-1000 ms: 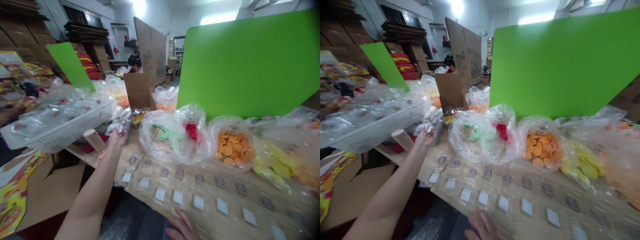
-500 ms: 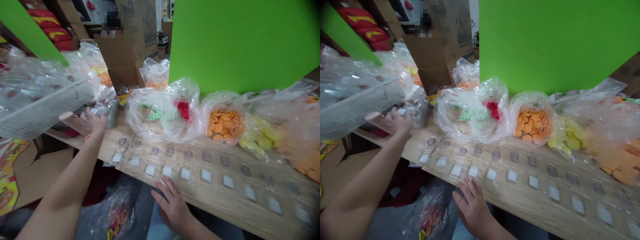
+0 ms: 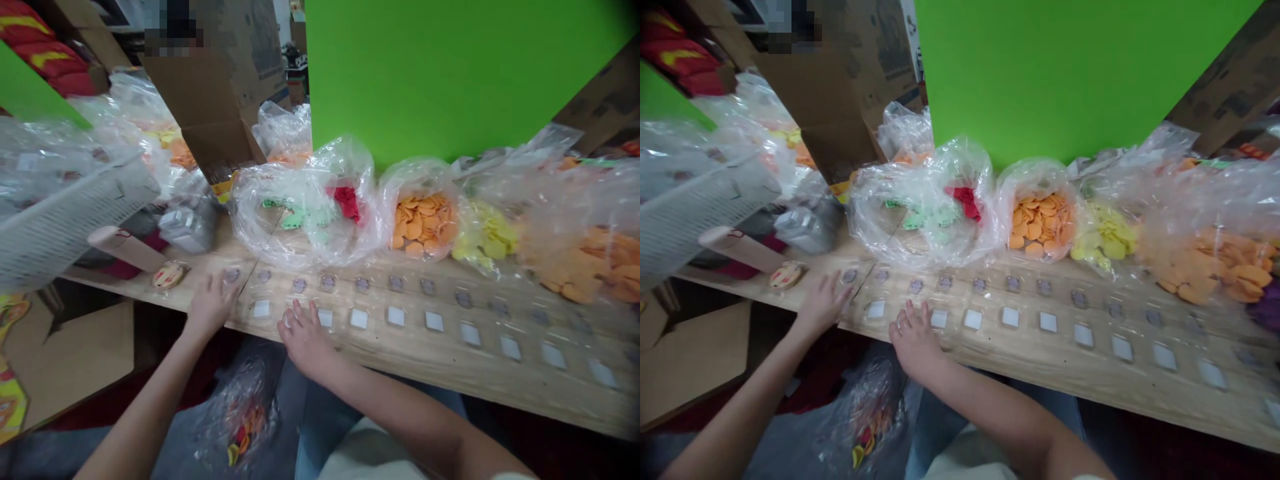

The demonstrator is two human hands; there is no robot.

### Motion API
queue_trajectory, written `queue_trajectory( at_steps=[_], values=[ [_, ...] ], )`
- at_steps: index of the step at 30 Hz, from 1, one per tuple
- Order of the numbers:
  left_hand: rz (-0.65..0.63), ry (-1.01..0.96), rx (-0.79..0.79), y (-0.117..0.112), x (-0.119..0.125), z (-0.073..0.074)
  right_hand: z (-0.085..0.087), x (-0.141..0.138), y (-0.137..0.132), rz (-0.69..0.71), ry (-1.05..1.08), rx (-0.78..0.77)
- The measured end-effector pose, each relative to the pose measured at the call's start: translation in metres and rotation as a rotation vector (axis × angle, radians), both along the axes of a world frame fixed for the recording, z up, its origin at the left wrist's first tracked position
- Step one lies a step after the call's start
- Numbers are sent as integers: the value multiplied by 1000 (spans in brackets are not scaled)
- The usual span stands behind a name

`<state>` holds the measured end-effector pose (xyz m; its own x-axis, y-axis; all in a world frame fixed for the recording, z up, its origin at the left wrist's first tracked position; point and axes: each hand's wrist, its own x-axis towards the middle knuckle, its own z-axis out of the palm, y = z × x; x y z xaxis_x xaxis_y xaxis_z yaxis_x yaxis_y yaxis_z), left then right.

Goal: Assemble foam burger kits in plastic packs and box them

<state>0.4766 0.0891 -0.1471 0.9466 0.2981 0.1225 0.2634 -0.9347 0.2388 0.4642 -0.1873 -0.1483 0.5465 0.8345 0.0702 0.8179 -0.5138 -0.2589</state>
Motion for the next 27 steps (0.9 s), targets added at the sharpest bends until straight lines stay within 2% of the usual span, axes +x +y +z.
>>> queue_trajectory(
  at_steps=[2,4,8,10,13,15,18,20,22,24,27],
  values=[
    [-17,61,13,-7,-16,-18,0,4,8,44,-20,-15],
    [-44,87,22,-2,-20,-25,1,8,17,81,-42,-30],
    [-79,94,25,17,-9,-15,3,9,28,82,-72,-47],
    [-64,65,46,19,-7,-9,1,7,25,57,-73,-26],
    [-47,20,65,10,-16,-7,-2,3,19,39,-73,-1],
    [-81,35,62,0,-27,-8,-3,0,18,32,-76,9],
    [-95,73,93,-15,-40,-5,3,-6,16,33,-81,57],
    [-35,5,149,-31,-44,2,10,-9,4,28,-90,113],
    [-52,-116,156,-57,-43,11,15,-12,-22,-33,-99,159],
    [-230,-185,72,-95,-38,20,17,-13,-61,-184,-107,174],
    [-582,-129,-32,-168,-29,25,14,-11,-128,-480,-123,119]
  ],
)
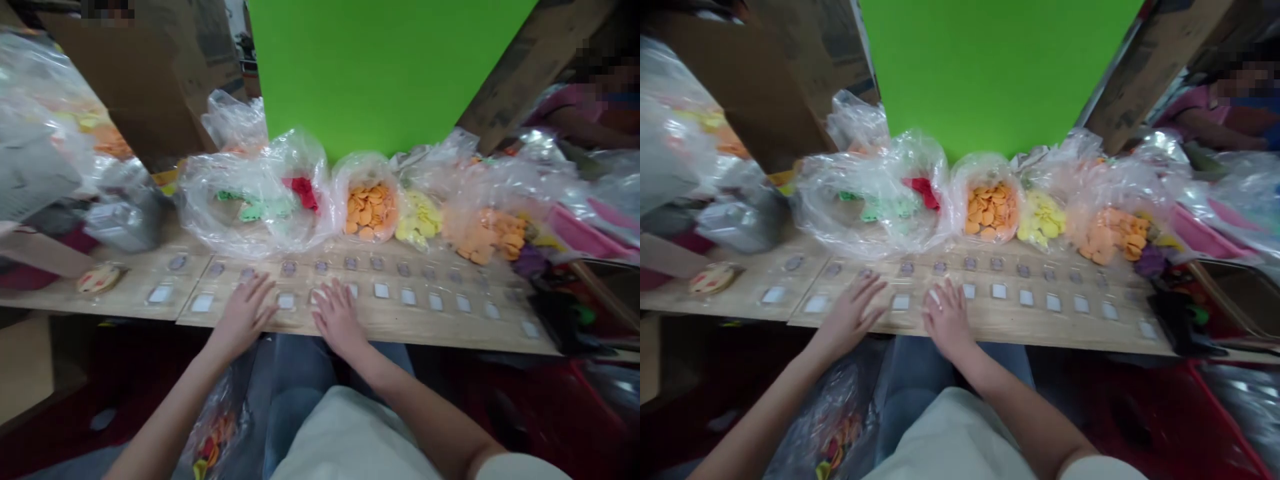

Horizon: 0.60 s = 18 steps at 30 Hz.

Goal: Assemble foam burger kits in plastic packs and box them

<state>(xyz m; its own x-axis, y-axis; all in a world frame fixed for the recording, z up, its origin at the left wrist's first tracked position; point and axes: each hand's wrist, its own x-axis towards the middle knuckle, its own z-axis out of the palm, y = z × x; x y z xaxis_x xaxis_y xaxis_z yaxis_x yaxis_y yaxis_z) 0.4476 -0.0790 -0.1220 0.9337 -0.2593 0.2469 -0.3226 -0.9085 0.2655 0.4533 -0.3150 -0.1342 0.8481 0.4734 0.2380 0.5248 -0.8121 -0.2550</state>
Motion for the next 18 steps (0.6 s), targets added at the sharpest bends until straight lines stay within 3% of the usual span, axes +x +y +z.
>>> queue_trajectory(
  at_steps=[3,6,11,18],
  values=[
    [-224,46,60,-66,12,-4,-5,6,-51,-219,8,-76],
    [-322,56,122,-102,22,-13,-9,9,-74,-292,0,-132],
    [-292,82,196,-108,18,-26,-17,1,-74,-206,-5,-131],
    [-206,113,249,-92,1,-27,-27,-7,-60,-30,44,-41]
  ],
)
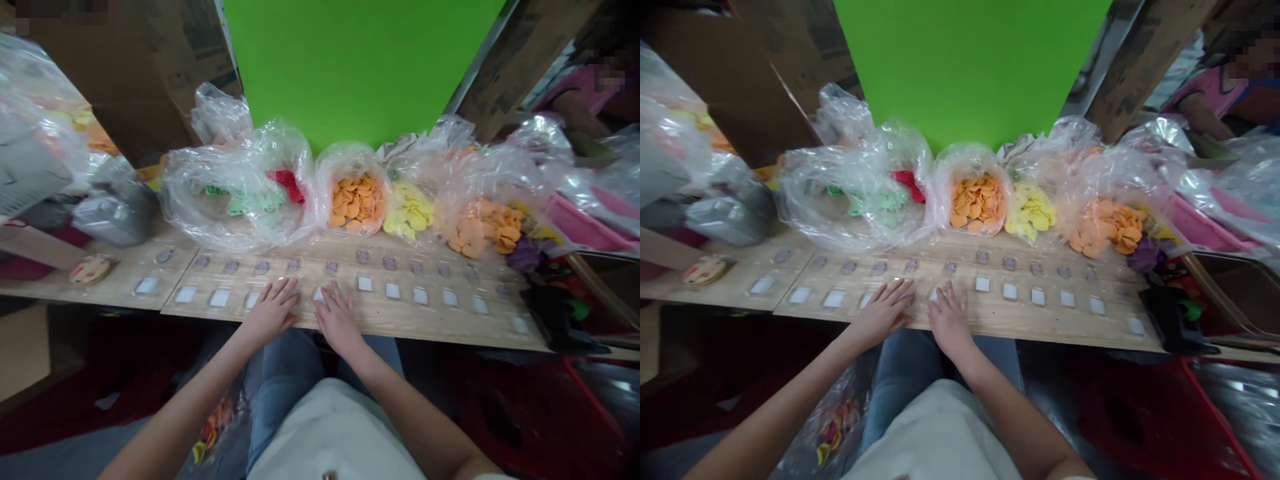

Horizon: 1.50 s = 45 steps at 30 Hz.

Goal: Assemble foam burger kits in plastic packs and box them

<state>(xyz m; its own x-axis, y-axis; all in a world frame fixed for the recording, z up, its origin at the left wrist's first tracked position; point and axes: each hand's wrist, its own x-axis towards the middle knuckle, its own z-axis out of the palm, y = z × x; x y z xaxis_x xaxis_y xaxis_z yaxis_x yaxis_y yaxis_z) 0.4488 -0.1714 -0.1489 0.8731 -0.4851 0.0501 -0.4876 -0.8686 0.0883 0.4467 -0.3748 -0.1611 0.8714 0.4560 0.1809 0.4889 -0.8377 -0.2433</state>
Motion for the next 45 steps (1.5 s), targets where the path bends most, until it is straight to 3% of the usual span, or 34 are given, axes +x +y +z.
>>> queue_trajectory(
  at_steps=[5,7,9,12,15,18,21,25,30,33,38,45],
  values=[
    [5,-35,12,11,-5,5,9,-3,2,106,-3,39],
    [40,-83,-30,6,-4,8,14,-2,-12,94,-28,46],
    [40,-118,-90,-8,2,10,18,2,-40,-27,-58,40],
    [-99,-83,-157,-56,18,14,20,8,-104,-374,-110,-7],
    [-287,-8,-195,-125,41,15,20,10,-165,-648,-144,-70],
    [-371,34,-199,-186,59,13,17,6,-193,-696,-131,-105],
    [-380,57,-141,-214,64,5,12,-1,-194,-602,-86,-110],
    [-349,22,-75,-206,52,-7,13,-1,-208,-475,-87,-58],
    [-292,-57,-47,-195,34,-10,19,16,-277,-879,-90,-106],
    [-277,-118,-61,-195,26,-9,17,12,-301,-839,15,-152],
    [-232,-188,-121,-196,20,-7,18,-13,-303,-730,47,-135],
    [-313,-189,-197,-214,27,12,36,-21,-304,-678,104,-121]
  ],
)
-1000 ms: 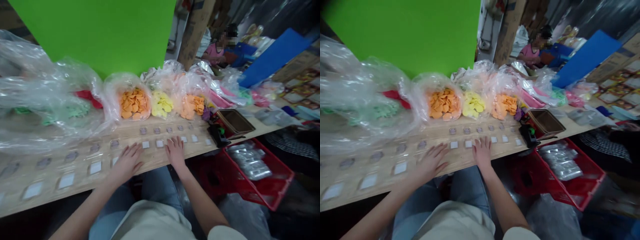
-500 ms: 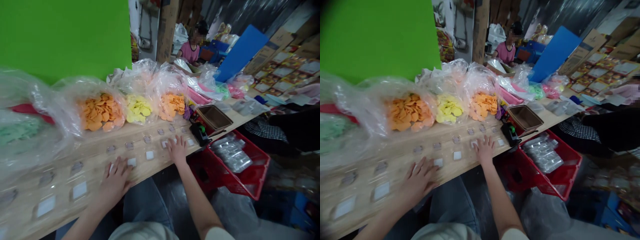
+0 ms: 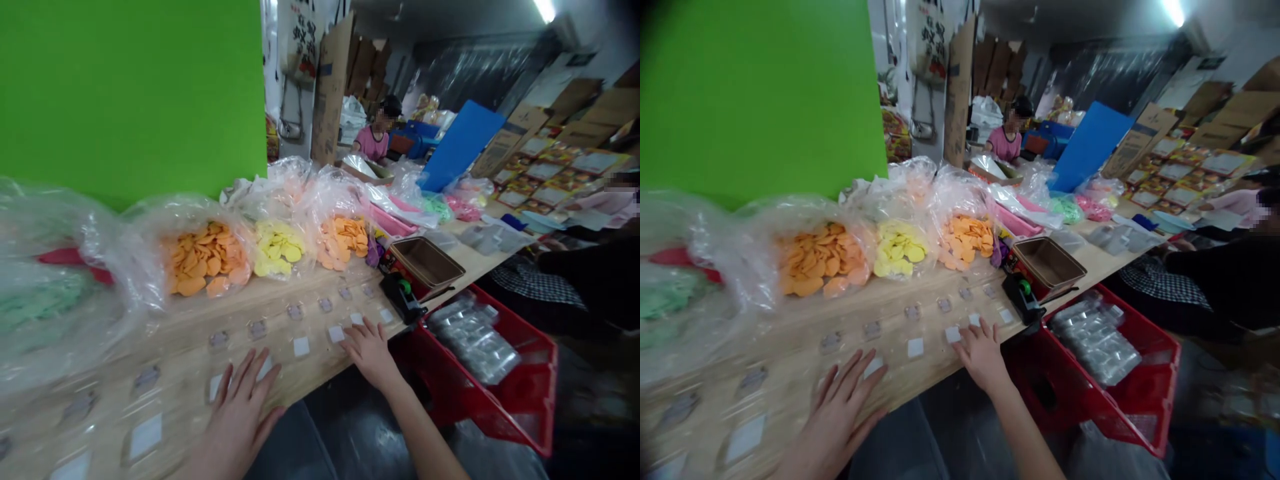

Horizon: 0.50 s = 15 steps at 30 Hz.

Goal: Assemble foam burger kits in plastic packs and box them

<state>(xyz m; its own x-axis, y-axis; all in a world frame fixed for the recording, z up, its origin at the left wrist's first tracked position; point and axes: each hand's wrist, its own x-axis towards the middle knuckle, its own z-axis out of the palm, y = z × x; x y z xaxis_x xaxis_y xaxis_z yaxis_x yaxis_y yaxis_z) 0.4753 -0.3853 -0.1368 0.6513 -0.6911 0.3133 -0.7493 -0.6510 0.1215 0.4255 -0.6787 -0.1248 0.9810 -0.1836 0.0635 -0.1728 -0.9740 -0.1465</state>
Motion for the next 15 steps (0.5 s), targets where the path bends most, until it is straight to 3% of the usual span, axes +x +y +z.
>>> queue_trajectory(
  at_steps=[5,9,12,15],
  values=[
    [36,-42,-55,23,1,1,7,10,-14,87,-117,-7],
    [161,7,-171,59,-4,-3,24,45,-4,205,-251,164],
    [271,121,-298,76,-4,-1,37,93,43,398,-221,327],
    [338,271,-418,81,8,5,44,159,115,666,-189,355]
  ],
)
